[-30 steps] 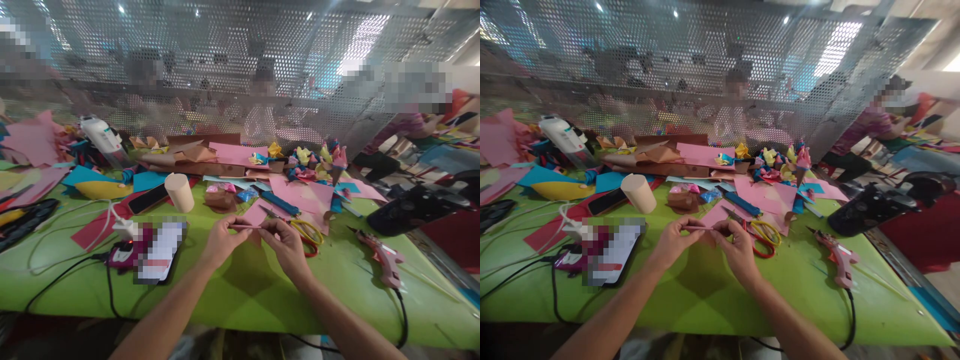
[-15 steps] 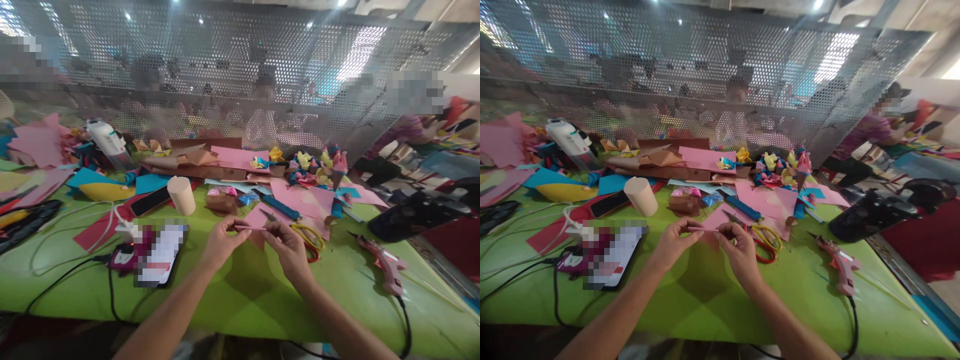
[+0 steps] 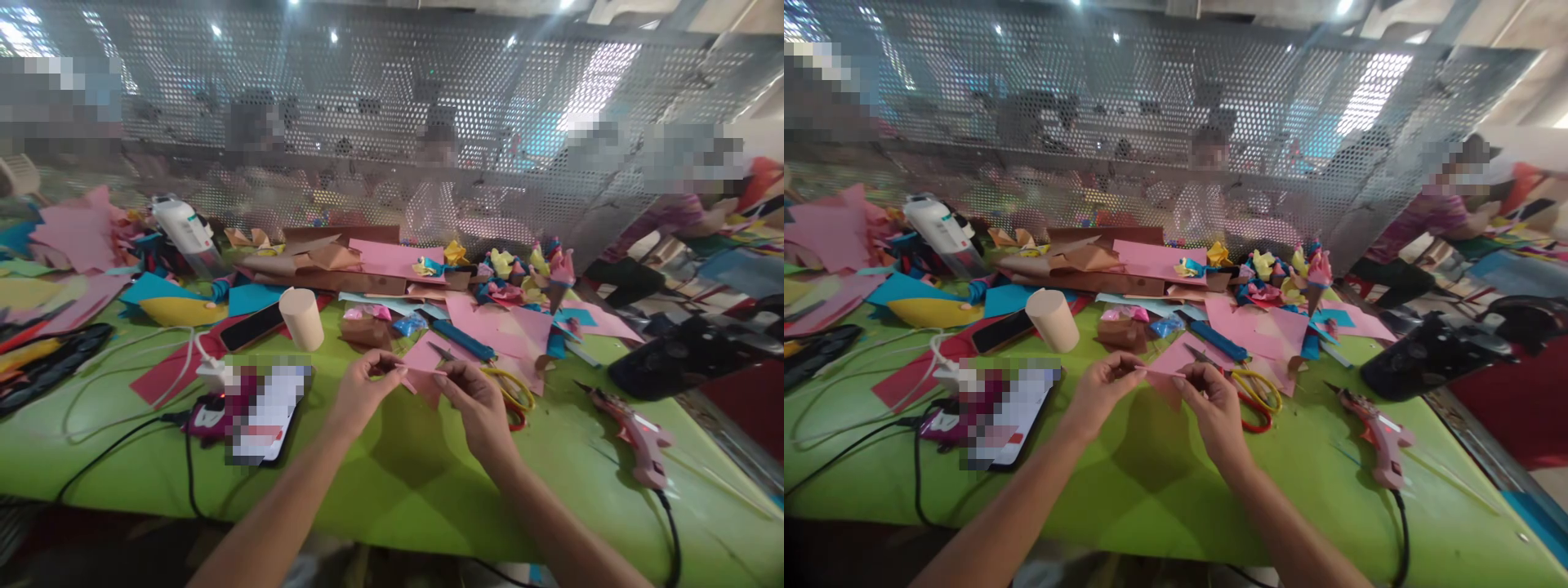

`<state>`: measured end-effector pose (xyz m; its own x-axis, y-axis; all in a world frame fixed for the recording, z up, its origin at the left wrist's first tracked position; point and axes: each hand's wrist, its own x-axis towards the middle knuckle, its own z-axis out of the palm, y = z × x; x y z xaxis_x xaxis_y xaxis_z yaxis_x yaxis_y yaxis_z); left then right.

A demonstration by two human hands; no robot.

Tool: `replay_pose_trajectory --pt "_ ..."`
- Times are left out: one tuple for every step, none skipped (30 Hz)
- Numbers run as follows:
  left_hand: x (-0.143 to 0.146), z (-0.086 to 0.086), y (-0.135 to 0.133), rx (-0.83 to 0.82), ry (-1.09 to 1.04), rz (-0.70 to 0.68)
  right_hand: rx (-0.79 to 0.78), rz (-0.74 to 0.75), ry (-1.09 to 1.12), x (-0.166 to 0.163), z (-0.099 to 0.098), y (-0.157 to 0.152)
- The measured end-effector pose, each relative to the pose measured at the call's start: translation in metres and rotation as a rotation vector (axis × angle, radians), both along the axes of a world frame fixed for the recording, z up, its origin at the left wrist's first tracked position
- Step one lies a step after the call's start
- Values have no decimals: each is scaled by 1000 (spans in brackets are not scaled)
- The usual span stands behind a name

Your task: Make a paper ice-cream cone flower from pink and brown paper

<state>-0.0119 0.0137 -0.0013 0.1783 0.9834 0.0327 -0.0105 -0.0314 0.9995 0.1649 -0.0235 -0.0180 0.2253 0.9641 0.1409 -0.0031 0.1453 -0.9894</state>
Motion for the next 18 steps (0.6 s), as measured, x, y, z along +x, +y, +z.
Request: replay_pose_trajectory --pt "-1 -1 1 0 -8 0 -4 -2 7 0 0 0" --pt "-1 -2 1 0 -15 -1 -6 -1 16 0 0 0" --pt "-1 -2 1 -1 -22 -5 -7 2 24 0 0 0" --pt "-1 -2 1 -2 -30 -8 -6 5 32 0 0 0" --pt "-1 -3 1 -5 -37 -13 -6 7 40 0 0 0" --pt "-1 -3 1 -7 -41 -18 -6 9 45 0 0 0" --pt "-1 -4 1 -8 -43 -21 -6 7 49 0 0 0" --pt "-1 -4 1 -8 -43 -22 -7 4 53 0 0 0" --pt "0 -5 1 -9 -41 -22 -7 1 55 0 0 -1" --pt "0 -5 1 -11 -39 -22 -6 -3 58 -1 1 0" --pt "0 -5 1 -14 -39 -21 -4 -7 63 -1 1 0" --pt "0 -5 1 -17 -39 -19 -3 -11 68 -1 2 0" --pt "0 -5 1 -19 -38 -18 -3 -14 74 -2 2 0" --pt "1 -5 1 -20 -37 -18 -6 -18 79 -2 3 0" --pt "1 -4 0 -20 -36 -17 -10 -19 84 -3 3 0" --pt "1 -4 0 -19 -36 -18 -16 -17 89 -3 4 0" --pt "1 -3 0 -18 -37 -17 -20 -14 94 -3 4 0" --pt "1 -3 0 -18 -40 -15 -22 -11 100 -3 4 0"
